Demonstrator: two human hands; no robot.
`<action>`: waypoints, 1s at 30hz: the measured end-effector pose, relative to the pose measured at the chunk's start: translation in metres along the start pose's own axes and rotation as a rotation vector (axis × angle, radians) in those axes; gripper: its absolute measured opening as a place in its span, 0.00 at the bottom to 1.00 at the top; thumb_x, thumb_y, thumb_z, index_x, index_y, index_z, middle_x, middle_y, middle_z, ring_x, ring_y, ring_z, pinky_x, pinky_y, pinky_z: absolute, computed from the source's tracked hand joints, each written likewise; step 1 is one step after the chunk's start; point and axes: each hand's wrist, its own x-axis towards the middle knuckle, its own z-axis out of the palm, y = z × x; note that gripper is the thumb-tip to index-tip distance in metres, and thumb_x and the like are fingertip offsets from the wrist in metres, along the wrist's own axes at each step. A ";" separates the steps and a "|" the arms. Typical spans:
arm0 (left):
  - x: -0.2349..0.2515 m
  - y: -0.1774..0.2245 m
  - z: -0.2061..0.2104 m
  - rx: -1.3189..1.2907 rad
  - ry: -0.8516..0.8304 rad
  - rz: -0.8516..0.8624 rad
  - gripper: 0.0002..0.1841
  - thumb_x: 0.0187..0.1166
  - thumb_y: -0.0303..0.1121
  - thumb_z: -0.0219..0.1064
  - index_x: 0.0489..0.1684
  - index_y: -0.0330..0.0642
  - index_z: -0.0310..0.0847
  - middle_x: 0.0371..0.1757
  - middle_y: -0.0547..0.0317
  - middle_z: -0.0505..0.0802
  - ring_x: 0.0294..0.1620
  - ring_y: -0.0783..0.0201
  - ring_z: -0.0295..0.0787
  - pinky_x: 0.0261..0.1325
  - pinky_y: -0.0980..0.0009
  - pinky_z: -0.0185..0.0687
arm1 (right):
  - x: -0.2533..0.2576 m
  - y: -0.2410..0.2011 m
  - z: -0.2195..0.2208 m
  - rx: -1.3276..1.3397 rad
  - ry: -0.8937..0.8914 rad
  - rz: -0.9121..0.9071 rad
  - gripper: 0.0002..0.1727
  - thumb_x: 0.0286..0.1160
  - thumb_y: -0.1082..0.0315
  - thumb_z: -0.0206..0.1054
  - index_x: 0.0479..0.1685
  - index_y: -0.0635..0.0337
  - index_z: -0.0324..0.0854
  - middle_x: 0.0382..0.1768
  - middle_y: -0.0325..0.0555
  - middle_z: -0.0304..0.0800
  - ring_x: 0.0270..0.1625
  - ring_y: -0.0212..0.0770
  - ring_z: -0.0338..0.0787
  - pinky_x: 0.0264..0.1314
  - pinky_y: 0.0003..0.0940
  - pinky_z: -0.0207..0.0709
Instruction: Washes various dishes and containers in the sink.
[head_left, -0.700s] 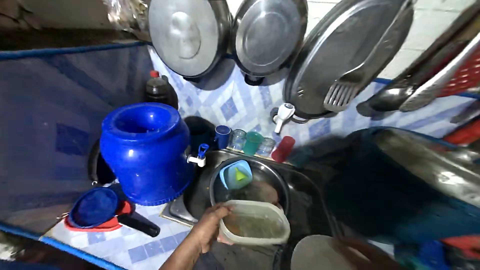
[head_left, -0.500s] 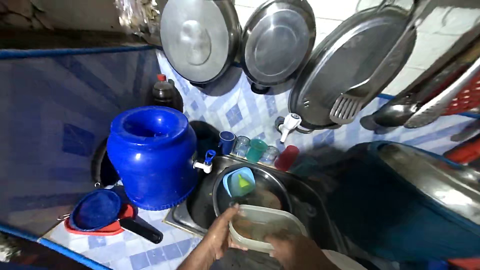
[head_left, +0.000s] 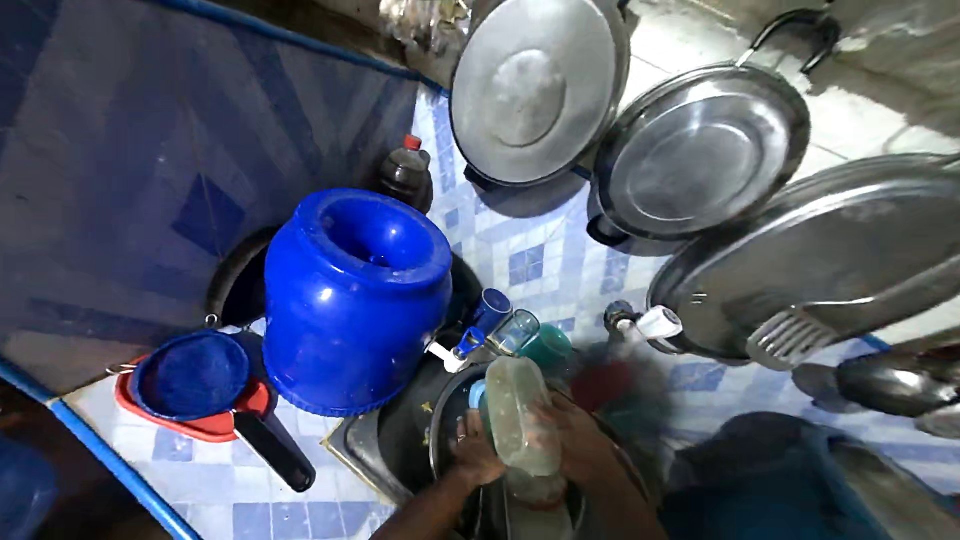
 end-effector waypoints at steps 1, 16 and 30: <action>0.001 0.002 0.001 0.060 -0.055 0.026 0.49 0.77 0.52 0.69 0.96 0.41 0.44 0.97 0.44 0.43 0.96 0.36 0.24 0.88 0.27 0.24 | 0.004 0.001 0.005 0.024 0.017 0.016 0.16 0.90 0.70 0.54 0.71 0.67 0.70 0.45 0.51 0.86 0.38 0.38 0.89 0.40 0.35 0.87; -0.091 -0.006 -0.016 0.561 -0.333 -0.004 0.47 0.79 0.61 0.64 0.94 0.44 0.52 0.93 0.28 0.51 0.93 0.25 0.30 0.84 0.22 0.14 | 0.080 0.091 0.030 0.239 0.116 0.366 0.14 0.87 0.69 0.61 0.66 0.63 0.72 0.39 0.47 0.81 0.30 0.35 0.82 0.31 0.29 0.80; -0.079 -0.049 -0.017 0.540 -0.306 0.053 0.46 0.74 0.75 0.55 0.91 0.59 0.62 0.97 0.51 0.49 0.96 0.35 0.20 0.81 0.18 0.21 | 0.078 0.098 0.079 -1.411 -0.182 0.194 0.38 0.85 0.66 0.60 0.94 0.57 0.49 0.77 0.64 0.78 0.77 0.62 0.81 0.77 0.60 0.74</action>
